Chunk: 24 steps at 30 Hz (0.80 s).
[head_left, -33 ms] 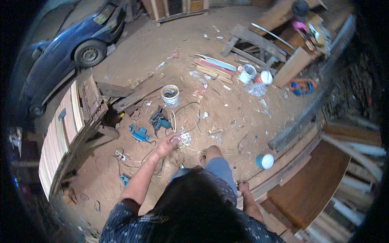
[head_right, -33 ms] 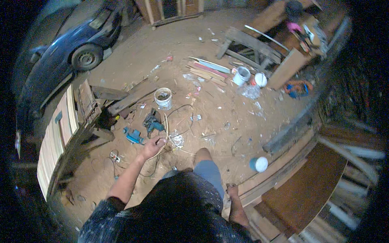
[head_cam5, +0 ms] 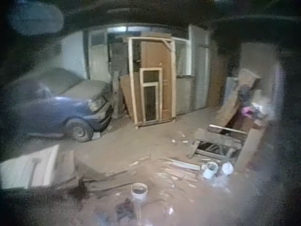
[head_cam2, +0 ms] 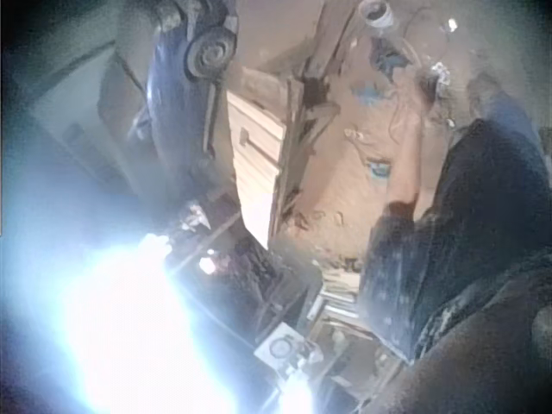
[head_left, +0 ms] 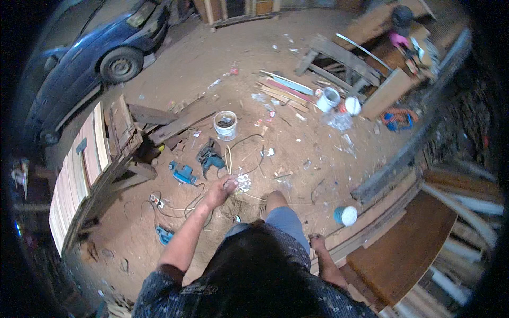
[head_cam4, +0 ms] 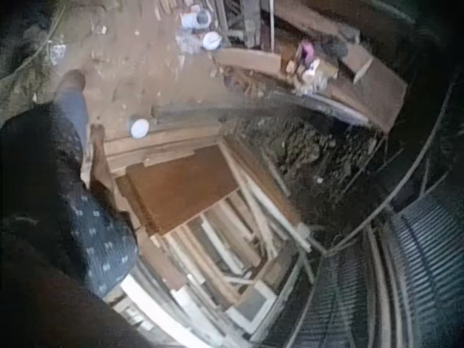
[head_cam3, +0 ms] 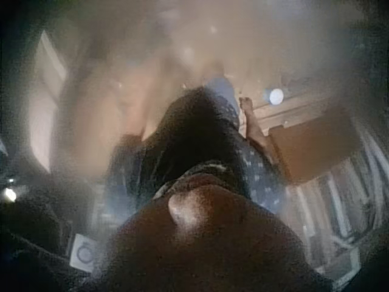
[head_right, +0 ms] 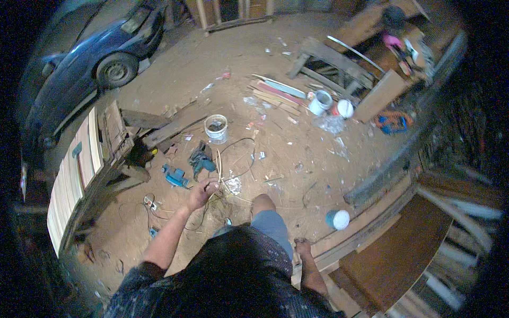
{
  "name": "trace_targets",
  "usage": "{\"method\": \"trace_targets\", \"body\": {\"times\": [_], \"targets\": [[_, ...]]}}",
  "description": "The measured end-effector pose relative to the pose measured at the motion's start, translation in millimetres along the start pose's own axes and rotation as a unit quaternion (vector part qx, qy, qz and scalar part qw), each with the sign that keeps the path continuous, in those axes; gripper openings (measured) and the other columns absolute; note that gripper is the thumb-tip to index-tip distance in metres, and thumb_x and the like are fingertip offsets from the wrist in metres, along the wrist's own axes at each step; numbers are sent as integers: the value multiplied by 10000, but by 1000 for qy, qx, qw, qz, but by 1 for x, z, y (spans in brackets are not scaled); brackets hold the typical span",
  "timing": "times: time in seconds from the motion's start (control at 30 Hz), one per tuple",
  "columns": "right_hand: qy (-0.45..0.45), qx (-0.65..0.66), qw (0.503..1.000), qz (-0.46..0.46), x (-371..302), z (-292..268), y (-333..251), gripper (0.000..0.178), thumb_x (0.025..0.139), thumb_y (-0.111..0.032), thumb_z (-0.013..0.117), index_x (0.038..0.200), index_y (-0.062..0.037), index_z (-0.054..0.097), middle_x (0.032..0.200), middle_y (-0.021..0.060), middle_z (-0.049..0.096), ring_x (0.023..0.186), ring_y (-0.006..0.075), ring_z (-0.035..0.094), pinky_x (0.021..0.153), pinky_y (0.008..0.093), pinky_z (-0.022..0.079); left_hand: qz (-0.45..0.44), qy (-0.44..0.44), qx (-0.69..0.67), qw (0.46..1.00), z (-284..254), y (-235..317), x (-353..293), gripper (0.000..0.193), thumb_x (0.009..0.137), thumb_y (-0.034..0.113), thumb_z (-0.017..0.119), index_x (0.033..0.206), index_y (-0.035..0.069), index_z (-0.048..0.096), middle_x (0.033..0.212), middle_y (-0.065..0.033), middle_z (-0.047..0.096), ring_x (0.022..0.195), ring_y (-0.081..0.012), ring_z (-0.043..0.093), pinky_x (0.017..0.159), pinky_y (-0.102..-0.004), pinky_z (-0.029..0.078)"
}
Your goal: The person arranges several wooden planks side-by-side on a workbench to form a flat surface. They then retrieve a bucket of nails and repeatedly pick up handfuls of nails, dropping them onto the assembled planks.
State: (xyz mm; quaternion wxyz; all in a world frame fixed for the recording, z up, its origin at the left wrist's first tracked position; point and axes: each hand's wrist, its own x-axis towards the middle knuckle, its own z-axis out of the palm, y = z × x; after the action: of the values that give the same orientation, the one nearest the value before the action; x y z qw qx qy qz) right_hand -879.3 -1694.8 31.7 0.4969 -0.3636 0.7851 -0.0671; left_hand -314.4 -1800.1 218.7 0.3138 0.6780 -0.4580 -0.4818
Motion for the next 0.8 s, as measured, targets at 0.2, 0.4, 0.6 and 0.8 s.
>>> {"method": "trace_targets", "body": {"times": [0.2,0.4,0.6,0.8], "targets": [[-94,-292,916,-258,210,87,-241,305,876,-259,724,996,21,736,914,181,758,869,254,715,810,392,552,-135,140,55,979,-3,-70,-6,400,990,303,666,1224,-21,651,1175,-237,699,1112,-335,686,936,-406,532],[-175,-154,953,-192,382,358,-439,360,933,-312,715,1127,-21,629,923,124,690,836,249,679,730,373,567,-437,194,-32,878,63,-234,-84,459,964,384,685,1206,-5,671,1077,-210,741,1047,-343,715,880,-413,557],[-279,18,954,108,497,600,-536,611,939,-408,718,1343,-37,449,1154,172,637,957,308,677,806,403,620,-504,184,-156,829,74,-246,-34,453,1005,323,649,1291,-26,613,1168,-230,712,1035,-293,716,888,-396,554],[-186,133,973,7,502,672,-527,373,909,-200,639,1218,-13,546,933,161,680,637,259,664,530,385,571,-482,219,-245,813,98,-223,-22,426,1037,264,619,1307,-65,588,1132,-153,710,1045,-182,670,898,-328,537]]}}
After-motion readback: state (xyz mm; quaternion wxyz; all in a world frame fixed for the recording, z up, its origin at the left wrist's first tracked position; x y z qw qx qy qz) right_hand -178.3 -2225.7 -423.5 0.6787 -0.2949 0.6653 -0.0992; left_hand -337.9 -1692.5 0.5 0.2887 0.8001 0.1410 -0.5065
